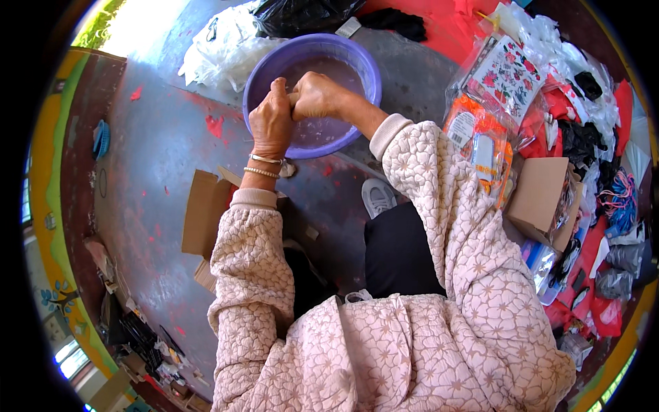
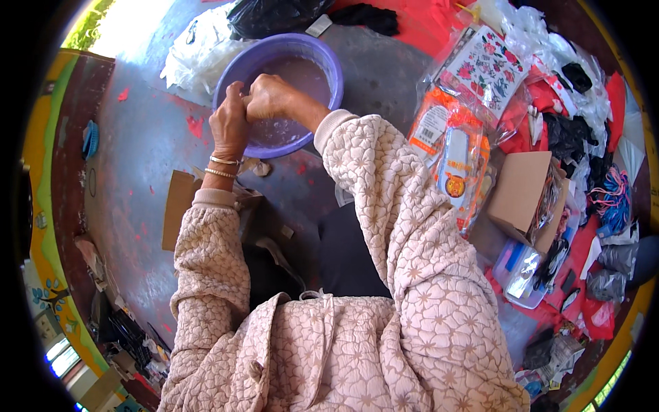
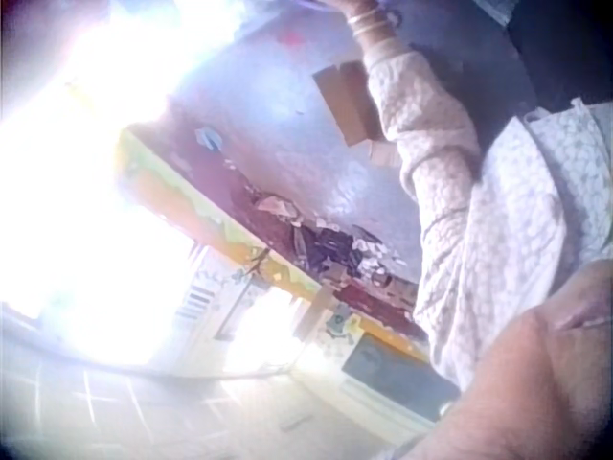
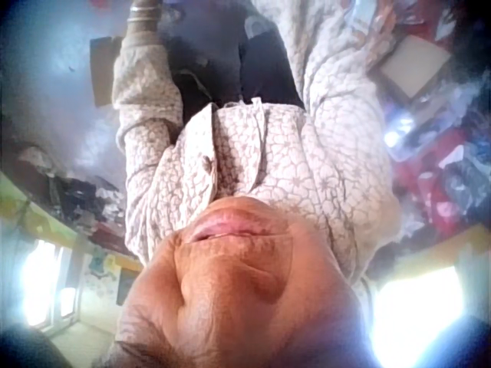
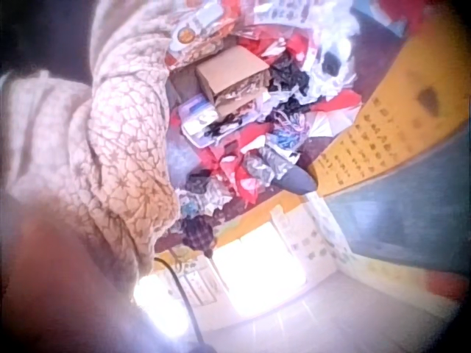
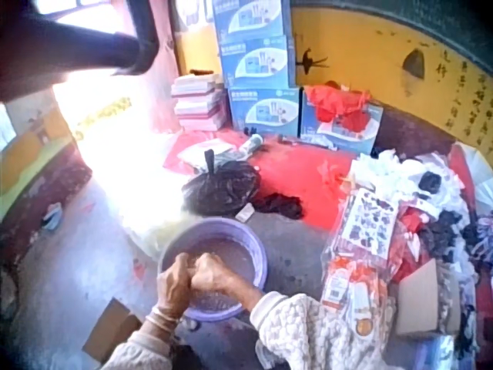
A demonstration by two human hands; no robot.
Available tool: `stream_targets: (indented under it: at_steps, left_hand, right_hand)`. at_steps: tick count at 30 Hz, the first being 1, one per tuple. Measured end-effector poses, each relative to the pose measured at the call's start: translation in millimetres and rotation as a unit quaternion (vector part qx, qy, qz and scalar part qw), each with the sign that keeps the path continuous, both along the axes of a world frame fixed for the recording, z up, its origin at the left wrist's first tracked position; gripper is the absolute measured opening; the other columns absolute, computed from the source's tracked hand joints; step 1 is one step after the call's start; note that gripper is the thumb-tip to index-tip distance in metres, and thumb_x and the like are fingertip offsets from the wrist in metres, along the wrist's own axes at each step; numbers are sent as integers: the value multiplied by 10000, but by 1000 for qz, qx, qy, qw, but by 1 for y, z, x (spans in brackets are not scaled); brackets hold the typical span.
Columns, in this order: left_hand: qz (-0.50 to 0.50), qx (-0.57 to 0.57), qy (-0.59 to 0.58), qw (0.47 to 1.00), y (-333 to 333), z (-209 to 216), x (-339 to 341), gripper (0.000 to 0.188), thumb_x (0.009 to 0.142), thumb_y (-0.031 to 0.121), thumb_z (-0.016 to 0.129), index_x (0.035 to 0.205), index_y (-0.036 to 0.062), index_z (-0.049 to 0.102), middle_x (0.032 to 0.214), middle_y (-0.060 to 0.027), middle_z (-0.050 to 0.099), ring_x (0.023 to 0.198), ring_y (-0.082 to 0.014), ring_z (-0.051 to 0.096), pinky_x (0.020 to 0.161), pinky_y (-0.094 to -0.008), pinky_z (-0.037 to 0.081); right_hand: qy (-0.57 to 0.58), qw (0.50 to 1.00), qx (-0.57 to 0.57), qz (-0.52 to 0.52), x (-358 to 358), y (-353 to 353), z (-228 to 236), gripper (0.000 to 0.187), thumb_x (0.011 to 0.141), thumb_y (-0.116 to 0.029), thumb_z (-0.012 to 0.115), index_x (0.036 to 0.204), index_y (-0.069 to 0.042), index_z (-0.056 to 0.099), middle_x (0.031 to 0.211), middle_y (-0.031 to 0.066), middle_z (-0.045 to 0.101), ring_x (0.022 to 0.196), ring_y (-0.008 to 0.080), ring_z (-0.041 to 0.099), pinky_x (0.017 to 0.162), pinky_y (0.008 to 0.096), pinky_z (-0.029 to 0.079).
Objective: The person wipes the plastic packaging of packaged goods with a wet cloth, then places the items into a cardboard box. The person repeats this process for several items.
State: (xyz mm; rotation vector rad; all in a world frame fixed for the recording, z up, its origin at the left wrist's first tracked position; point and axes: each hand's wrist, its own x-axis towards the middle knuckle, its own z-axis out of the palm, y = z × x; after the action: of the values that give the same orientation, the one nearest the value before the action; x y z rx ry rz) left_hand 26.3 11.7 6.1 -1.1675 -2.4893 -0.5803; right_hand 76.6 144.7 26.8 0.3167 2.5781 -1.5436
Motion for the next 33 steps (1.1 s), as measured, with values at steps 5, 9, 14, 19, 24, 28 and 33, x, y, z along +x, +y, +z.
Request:
stream_targets:
  at_steps: [5,9,14,19,24,28,33]
  left_hand:
    - [84,-20,-136,987,5,30,1,369,714,164,674,1043,62,541,819,-204,636,795,-373,619,655,-447,478]
    - [88,57,-373,922,-11,12,-16,201,704,142,676,856,23,620,746,-117,622,709,-212,602,594,-328,444]
    - [47,109,-507,854,-18,1,-15,201,748,172,665,880,33,606,719,18,556,619,-72,493,535,-234,380]
    - [35,84,-334,938,-8,9,3,279,743,185,651,886,-41,569,753,-178,611,660,-274,589,621,-376,442]
    - [-40,145,-509,848,-12,38,18,315,889,247,503,1048,-19,558,879,-138,635,741,-201,599,643,-312,456]
    - [-51,310,-691,651,-26,57,26,400,962,318,385,1154,-4,526,977,-93,612,827,-139,576,693,-237,456]
    - [-26,446,-681,580,-36,74,53,357,962,284,415,1198,31,502,1014,-83,601,862,-158,576,725,-254,474]
  right_hand:
    - [19,990,-124,60,-7,26,10,295,673,-186,675,926,-35,665,808,118,653,701,226,619,648,341,494]
    - [-59,961,-265,-51,3,52,-1,367,767,-178,646,1085,-1,599,978,105,634,735,192,622,648,313,503]
    - [-76,963,-198,-166,1,42,-15,608,809,-552,532,1037,8,599,843,153,643,668,205,641,564,322,492]
    - [-104,986,-117,-59,-1,21,21,782,730,-737,471,929,4,624,746,125,637,550,168,612,466,240,436]
    - [-5,946,-284,-156,2,30,12,222,708,-185,738,827,-48,611,680,43,597,503,120,549,493,223,460]
    - [89,915,-383,-93,12,26,27,191,763,-79,665,944,-61,608,870,34,619,685,110,597,624,218,495]
    - [56,926,-372,-31,30,15,62,384,780,-231,690,1103,-60,573,979,49,614,821,128,595,716,248,486]
